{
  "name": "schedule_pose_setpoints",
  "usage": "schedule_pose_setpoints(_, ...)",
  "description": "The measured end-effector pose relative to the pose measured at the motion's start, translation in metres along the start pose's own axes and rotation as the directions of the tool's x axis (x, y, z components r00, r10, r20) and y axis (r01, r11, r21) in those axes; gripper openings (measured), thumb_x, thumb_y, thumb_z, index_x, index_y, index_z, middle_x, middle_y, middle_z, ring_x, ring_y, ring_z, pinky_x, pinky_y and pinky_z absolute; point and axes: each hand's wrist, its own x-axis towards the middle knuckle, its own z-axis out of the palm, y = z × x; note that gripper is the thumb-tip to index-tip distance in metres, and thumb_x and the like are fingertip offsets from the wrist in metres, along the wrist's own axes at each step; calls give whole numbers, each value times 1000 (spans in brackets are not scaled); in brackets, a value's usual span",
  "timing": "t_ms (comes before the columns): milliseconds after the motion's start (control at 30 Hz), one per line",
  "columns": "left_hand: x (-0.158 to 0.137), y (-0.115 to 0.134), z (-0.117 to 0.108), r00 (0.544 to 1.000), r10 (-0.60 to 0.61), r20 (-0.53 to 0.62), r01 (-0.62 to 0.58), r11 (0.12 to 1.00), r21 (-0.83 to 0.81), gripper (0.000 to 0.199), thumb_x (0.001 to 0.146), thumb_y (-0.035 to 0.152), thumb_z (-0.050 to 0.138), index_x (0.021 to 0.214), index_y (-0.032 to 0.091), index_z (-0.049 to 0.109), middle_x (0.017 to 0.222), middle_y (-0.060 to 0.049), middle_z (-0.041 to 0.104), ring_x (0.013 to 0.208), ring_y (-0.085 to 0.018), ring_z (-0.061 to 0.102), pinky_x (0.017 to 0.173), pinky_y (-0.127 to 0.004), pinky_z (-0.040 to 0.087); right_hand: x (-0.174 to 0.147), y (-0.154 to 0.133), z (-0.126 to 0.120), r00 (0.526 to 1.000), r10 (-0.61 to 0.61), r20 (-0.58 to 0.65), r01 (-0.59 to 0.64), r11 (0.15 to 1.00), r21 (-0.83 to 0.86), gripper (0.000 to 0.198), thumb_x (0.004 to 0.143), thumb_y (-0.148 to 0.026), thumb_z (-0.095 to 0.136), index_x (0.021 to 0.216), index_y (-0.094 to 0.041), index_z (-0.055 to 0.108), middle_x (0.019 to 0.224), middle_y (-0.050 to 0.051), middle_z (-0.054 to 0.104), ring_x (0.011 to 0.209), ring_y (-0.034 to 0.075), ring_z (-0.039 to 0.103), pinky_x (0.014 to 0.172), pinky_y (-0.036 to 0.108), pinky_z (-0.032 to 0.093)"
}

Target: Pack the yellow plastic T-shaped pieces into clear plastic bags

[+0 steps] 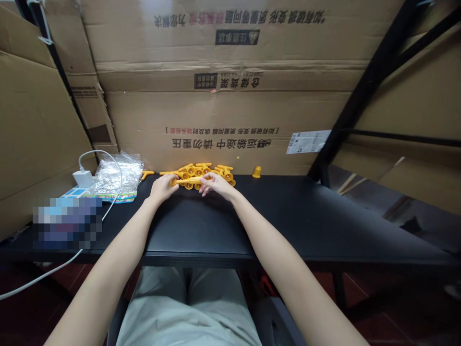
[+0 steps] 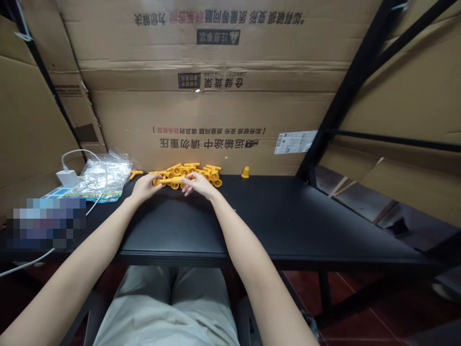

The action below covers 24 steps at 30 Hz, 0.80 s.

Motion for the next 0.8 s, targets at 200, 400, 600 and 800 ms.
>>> schedule_pose_setpoints(200,-2,10,-2,1000,-15,-2,15,999,31,30,79,29,56,108,25,63,112,-3,66,102,-20,60,88,-29,45,0,-5,10,985,89,-146,-94,995,-30,46,82,-58,52,60,-18,45,35,0,51,27,9,44,30,18,36)
schedule_pose_setpoints(400,-3,12,-2,999,-29,-15,29,999,15,30,78,27,56,107,25,64,112,-2,66,103,-20,60,88,-28,45,1,-7,13,964,91,-249,-117,989,-90,55,79,-68,46,54,-18,46,31,-1,46,23,7,37,26,18,30)
schedule_pose_setpoints(600,-2,10,-3,999,-52,-9,51,999,-4,28,77,28,57,104,24,65,108,-3,68,98,-21,62,84,-28,47,3,-2,0,994,12,-108,-29,987,-158,39,78,-49,63,96,-15,55,79,6,69,45,9,59,47,21,48)
schedule_pose_setpoints(800,-2,9,-3,999,-40,-26,40,999,1,28,77,29,56,103,23,64,108,-3,68,97,-21,62,82,-28,47,9,10,-6,986,-163,-33,155,973,-171,39,72,-28,72,103,-17,51,82,1,63,57,11,63,68,29,54)
